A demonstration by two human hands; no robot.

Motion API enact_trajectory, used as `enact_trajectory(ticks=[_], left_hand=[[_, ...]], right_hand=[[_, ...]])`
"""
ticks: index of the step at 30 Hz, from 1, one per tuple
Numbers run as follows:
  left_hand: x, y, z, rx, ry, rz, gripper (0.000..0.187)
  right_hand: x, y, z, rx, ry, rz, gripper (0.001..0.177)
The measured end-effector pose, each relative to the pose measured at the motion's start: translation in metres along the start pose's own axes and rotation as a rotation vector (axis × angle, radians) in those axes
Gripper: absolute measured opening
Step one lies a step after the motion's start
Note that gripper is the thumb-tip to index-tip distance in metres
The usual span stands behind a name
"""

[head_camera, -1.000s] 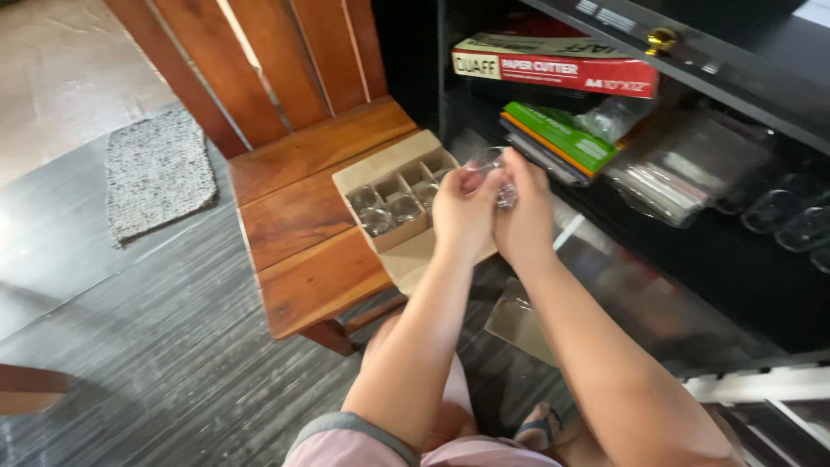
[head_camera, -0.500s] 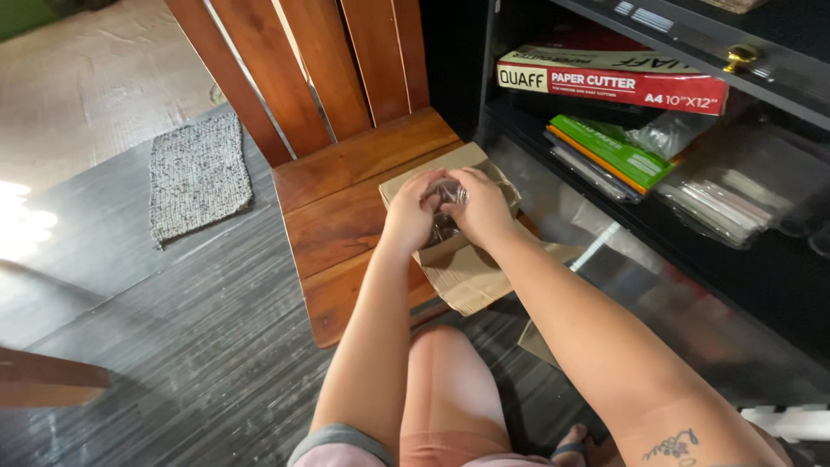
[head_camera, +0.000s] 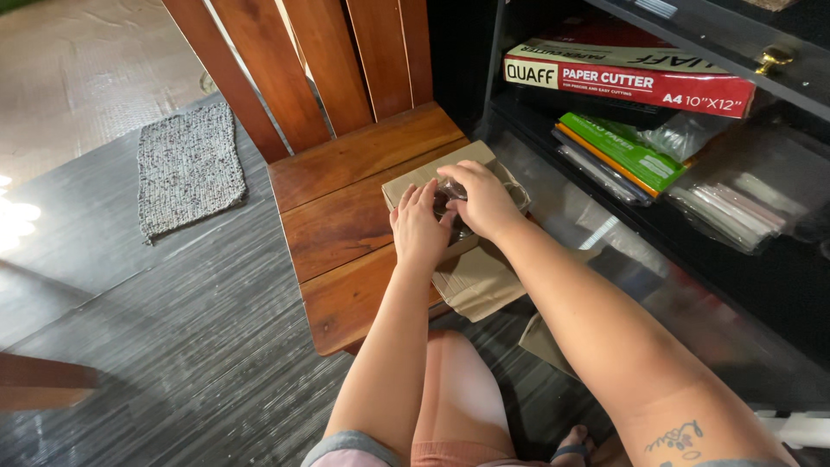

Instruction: The person opens a cardboard box with molded compartments and places small clear glasses into the slots one by one. The glasses are taken from a nearby shelf and arranged neatly inside the box until it is full.

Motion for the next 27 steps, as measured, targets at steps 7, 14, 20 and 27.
enact_trajectory(ticks=[7,14,20,27], left_hand=[[-0.005,0.001,0.003,0.051,0.003,0.079,0.056],[-0.005,0.007,0.002,0.066,-0.034,0.108,0.06],[-0.004,0.007,0.001,0.057,-0.058,0.097,0.08],[-0.012,0.003,0.001,-0.015,-0.01,0.186,0.067]], right_hand=[[0.0,-0.001,0.006,-0.057,-0.052,0.003,0.057],[-0.006,-0.01,0.003,-0.022,-0.068,-0.009,0.045],[-0.009,-0.022,-0.013,0.056,-0.178,-0.066,0.041],[-0.023,-0.009,-0.012,-0.04,-0.251,-0.175,0.032]])
Point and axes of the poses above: each hand's wrist, its own z-axis towards the middle knuckle, its own x-axis out of the back of the hand, y = z × x, the point moved 2 cm from there along z, towards the middle knuckle, and after that the axes turned 7 degrees about -z, right-handed, at the moved point
